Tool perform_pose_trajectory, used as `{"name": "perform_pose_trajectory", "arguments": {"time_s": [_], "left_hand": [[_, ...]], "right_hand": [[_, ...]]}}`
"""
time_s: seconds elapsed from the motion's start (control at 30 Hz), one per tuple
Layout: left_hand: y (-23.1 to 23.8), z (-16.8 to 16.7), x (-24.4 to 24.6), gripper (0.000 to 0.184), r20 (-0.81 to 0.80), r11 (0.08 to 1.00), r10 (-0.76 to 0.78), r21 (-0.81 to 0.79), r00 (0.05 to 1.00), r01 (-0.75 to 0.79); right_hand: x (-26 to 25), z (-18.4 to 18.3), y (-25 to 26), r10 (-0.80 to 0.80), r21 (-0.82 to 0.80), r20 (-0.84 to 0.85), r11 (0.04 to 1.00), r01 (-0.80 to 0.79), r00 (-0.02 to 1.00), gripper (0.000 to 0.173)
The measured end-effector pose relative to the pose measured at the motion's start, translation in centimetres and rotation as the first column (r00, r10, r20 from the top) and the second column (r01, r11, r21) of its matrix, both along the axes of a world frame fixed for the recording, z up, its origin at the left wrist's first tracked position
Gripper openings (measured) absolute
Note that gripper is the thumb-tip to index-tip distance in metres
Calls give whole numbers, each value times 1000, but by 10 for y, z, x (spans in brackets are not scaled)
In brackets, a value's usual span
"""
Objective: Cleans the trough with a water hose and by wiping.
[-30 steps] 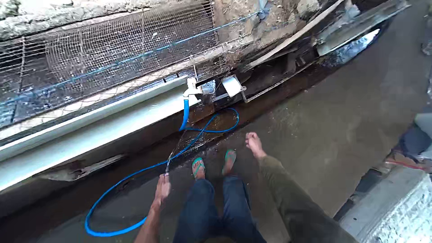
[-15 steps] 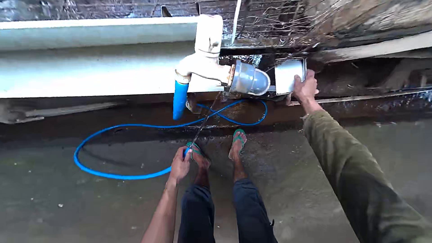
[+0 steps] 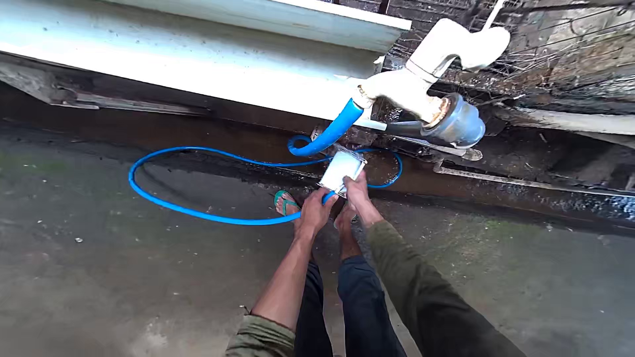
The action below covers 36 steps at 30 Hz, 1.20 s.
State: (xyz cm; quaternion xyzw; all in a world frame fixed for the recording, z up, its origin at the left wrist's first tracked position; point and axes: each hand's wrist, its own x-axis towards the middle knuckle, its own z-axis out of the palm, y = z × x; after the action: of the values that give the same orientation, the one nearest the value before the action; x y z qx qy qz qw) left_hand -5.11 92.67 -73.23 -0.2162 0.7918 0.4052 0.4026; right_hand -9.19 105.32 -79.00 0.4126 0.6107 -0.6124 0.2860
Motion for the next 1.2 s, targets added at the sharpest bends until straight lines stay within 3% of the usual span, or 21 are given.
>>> {"name": "perform_pose_trajectory", "arguments": {"time_s": [0.1, 0.17, 0.2, 0.27, 0.33, 0.4, 0.47, 0.53, 0.67, 0.73, 0.77, 0.8, 0.83, 0.9, 0.93, 1.0, 1.1, 1.17, 1.2], "left_hand": [[3, -5, -9, 39, 19, 1000, 13, -16, 1000, -13], [4, -11, -11, 38, 38, 1000, 4, -22, 999, -4], [4, -13, -12, 38, 48, 1000, -12, -24, 999, 14], [4, -14, -15, 39, 68, 998, -54, -31, 996, 56], [3, -13, -14, 40, 87, 995, -73, -55, 994, 78], [3, -13, -15, 41, 106, 992, -81, -84, 991, 90], [3, -13, -16, 42, 118, 989, -95, -101, 989, 107], [4, -13, -18, 42, 116, 988, -106, -102, 988, 118], [10, -12, -22, 40, 115, 988, -116, -90, 987, 126], [11, -13, -25, 40, 112, 986, -121, -98, 986, 132], [13, -14, -26, 40, 108, 984, -125, -110, 986, 137], [15, -15, -26, 40, 98, 983, -123, -124, 988, 135], [16, -20, -25, 40, 79, 981, -116, -144, 990, 126], [16, -35, -26, 41, 49, 978, -98, -182, 994, 106], [15, -44, -29, 41, 50, 977, -90, -189, 995, 98], [10, -64, -37, 43, 61, 981, -76, -174, 995, 86], [8, -92, -41, 50, 54, 987, -49, -153, 997, 56], [19, -90, -40, 57, 124, 994, 101, -57, 987, -94], [28, -83, -38, 60, 217, 970, 230, 30, 949, -242]], "right_hand": [[-9, -21, -14, -35, 7, 53, 999, 34, 998, 41], [-16, -22, -13, 206, 142, 77, 966, -216, 975, 41], [-18, -18, -11, 390, 223, 100, 888, -403, 915, 42], [-22, -11, -3, 730, 348, 120, 604, -717, 673, 48], [-21, -16, 9, 931, 477, 66, 288, -831, 360, 48], [-19, -32, 25, 999, 617, -23, 46, -786, 40, 48], [-18, -45, 34, 980, 761, -49, -89, -642, -195, 48], [-21, -46, 36, 950, 806, -38, -154, -571, -310, 47], [-27, -49, 26, 928, 818, -35, -187, -544, -370, 52], [-31, -47, 17, 951, 755, -26, -183, -629, -308, 58], [-30, -45, 13, 978, 705, -16, -136, -696, -208, 57], [-30, -37, 11, 1000, 609, -11, -17, -793, -30, 52], [-32, -24, 8, 980, 467, 18, 168, -868, 199, 46], [-35, -15, 9, 796, 250, 138, 548, -798, 589, 47], [-36, -19, 10, 684, 210, 177, 676, -706, 708, 55], [-36, -27, 15, 506, 203, 214, 814, -545, 836, 65], [-36, -36, 21, 348, 275, 162, 883, -381, 923, 61], [-28, -35, 26, 271, 330, 38, 905, -268, 962, 52], [-20, -31, 28, 235, 344, -32, 915, -210, 971, 48]]}}
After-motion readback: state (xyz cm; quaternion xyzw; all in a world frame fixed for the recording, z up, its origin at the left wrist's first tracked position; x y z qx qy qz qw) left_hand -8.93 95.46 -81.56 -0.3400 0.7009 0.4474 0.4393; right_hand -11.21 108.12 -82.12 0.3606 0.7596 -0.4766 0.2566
